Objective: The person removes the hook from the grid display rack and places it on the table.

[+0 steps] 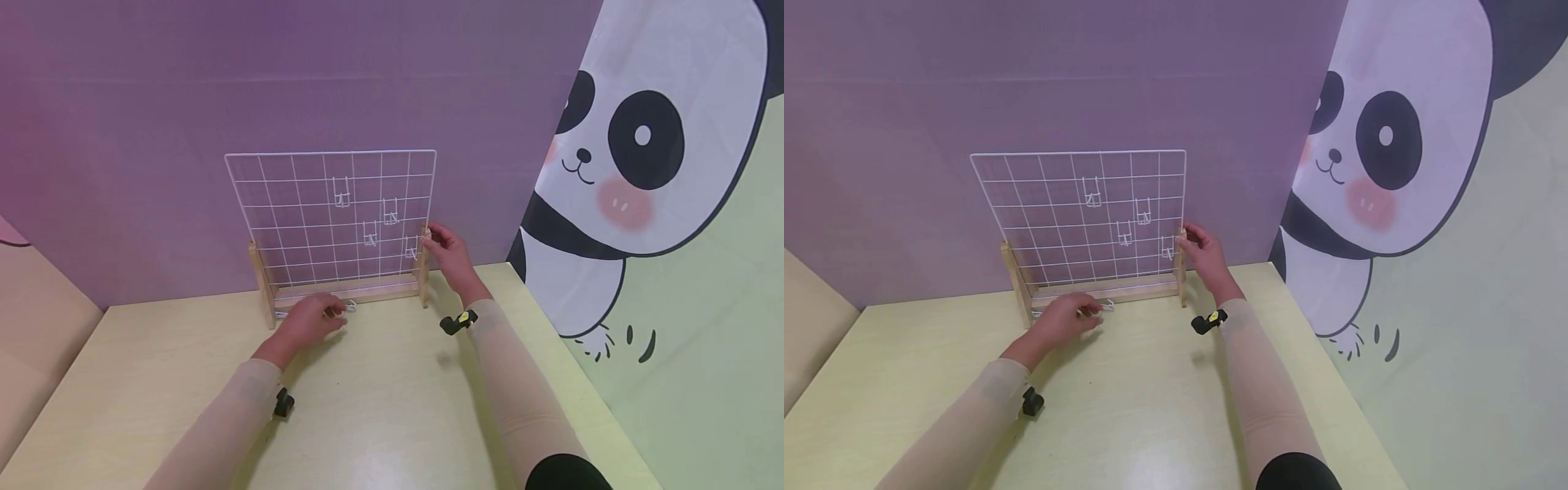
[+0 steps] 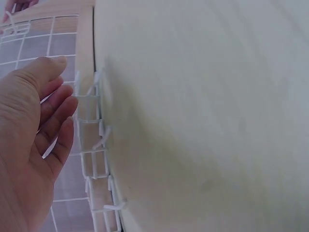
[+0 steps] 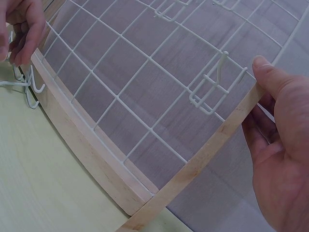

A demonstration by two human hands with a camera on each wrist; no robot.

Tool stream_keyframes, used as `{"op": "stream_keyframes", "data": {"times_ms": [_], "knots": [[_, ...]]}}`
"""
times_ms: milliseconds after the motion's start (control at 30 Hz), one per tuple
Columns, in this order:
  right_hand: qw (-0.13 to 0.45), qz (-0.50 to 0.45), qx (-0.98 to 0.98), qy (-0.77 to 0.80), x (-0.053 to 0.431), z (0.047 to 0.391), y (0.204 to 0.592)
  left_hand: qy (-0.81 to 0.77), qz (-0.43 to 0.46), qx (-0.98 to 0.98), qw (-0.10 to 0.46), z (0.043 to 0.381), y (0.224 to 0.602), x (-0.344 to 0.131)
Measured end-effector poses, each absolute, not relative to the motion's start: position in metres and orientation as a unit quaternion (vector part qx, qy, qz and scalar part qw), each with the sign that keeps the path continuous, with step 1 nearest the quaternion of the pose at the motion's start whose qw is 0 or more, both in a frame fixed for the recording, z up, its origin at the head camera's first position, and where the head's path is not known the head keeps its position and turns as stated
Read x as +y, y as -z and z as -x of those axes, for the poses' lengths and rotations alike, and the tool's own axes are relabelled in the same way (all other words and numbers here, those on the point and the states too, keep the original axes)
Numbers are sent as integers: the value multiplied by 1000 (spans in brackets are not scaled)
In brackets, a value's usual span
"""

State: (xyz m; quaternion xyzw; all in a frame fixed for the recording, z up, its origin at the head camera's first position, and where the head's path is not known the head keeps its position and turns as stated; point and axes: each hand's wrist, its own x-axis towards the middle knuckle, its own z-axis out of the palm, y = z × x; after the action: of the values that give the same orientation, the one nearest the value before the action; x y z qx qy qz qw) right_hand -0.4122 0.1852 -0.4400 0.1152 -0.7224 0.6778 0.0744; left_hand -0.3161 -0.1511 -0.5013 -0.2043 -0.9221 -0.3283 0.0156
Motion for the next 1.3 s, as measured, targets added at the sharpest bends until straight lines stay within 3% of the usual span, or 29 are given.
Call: {"op": "stream_keyframes", "data": {"times_ms": [1000, 1300], "knots": [[85, -122, -708, -690, 185, 414, 445, 439, 140, -884, 83, 322, 443, -143], [79, -117, -709, -691, 184, 412, 443, 511, 115, -841, 138, 326, 415, -137]]}}
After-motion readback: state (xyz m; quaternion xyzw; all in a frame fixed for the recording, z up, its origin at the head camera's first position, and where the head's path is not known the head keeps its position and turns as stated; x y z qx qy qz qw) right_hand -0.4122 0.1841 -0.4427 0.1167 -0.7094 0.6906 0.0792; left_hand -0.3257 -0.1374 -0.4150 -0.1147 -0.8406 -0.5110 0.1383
